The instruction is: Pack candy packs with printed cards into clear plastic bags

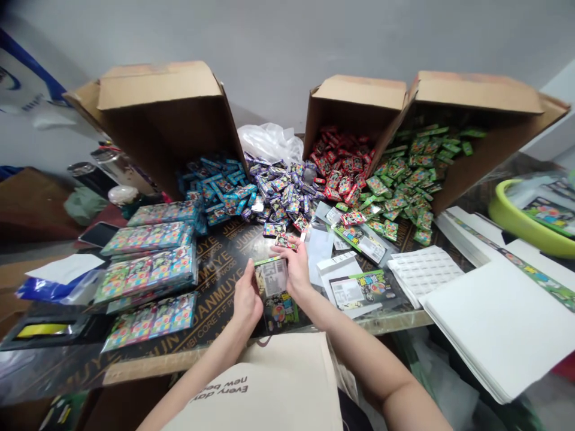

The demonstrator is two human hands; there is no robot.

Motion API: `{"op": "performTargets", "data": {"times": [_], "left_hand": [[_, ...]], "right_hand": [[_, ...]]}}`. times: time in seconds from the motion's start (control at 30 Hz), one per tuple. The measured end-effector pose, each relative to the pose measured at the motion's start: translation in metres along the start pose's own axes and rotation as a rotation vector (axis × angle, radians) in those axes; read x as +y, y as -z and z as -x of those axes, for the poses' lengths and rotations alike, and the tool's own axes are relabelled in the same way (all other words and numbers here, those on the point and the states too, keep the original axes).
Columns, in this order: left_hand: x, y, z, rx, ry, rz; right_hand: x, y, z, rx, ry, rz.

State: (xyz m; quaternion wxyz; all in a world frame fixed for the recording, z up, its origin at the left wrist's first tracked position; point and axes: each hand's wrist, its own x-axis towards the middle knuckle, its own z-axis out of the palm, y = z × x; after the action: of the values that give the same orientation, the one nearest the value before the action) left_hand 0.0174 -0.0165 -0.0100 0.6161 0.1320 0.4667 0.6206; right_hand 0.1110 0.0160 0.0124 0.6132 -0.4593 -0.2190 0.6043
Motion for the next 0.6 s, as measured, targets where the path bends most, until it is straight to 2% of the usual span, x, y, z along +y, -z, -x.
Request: {"op": "performTargets", "data": {"times": [0.1, 0.2, 0.3, 0.4, 0.43, 0.5, 0.6], "left_hand": [[0.009, -0.002, -0.009, -0.031, 0.07, -0.02], [0.02, -0.004, -0.016, -0.102, 0.1, -0.126], [0.035, -0.006, -0.016, -0.19, -0.05, -0.315], [0.049, -0.006, -0.013, -0.336, -0.308, -0.603], [0.053, -0.006, -0.013, -0.366, -0.349, -0.662], [0.058, -0.007, -0.014, -0.391, -0.343, -0.725], [0.062, -0.01, -0.019, -0.421, -0.256, -0.756]], "right_hand": [[-0.004, 0.007, 0.002, -0.063, -0.075, -0.078], [-0.007, 0.015, 0.002, -0.097, -0.142, -0.046], [-0.01, 0.025, 0.002, -0.151, -0.151, 0.081], [-0.014, 0.036, 0.007, -0.21, 0.019, 0.258], [-0.016, 0.04, 0.01, -0.228, 0.099, 0.31], [-0.017, 0.044, 0.013, -0.242, 0.213, 0.385], [-0.018, 0.046, 0.011, -0.216, 0.238, 0.426]]}}
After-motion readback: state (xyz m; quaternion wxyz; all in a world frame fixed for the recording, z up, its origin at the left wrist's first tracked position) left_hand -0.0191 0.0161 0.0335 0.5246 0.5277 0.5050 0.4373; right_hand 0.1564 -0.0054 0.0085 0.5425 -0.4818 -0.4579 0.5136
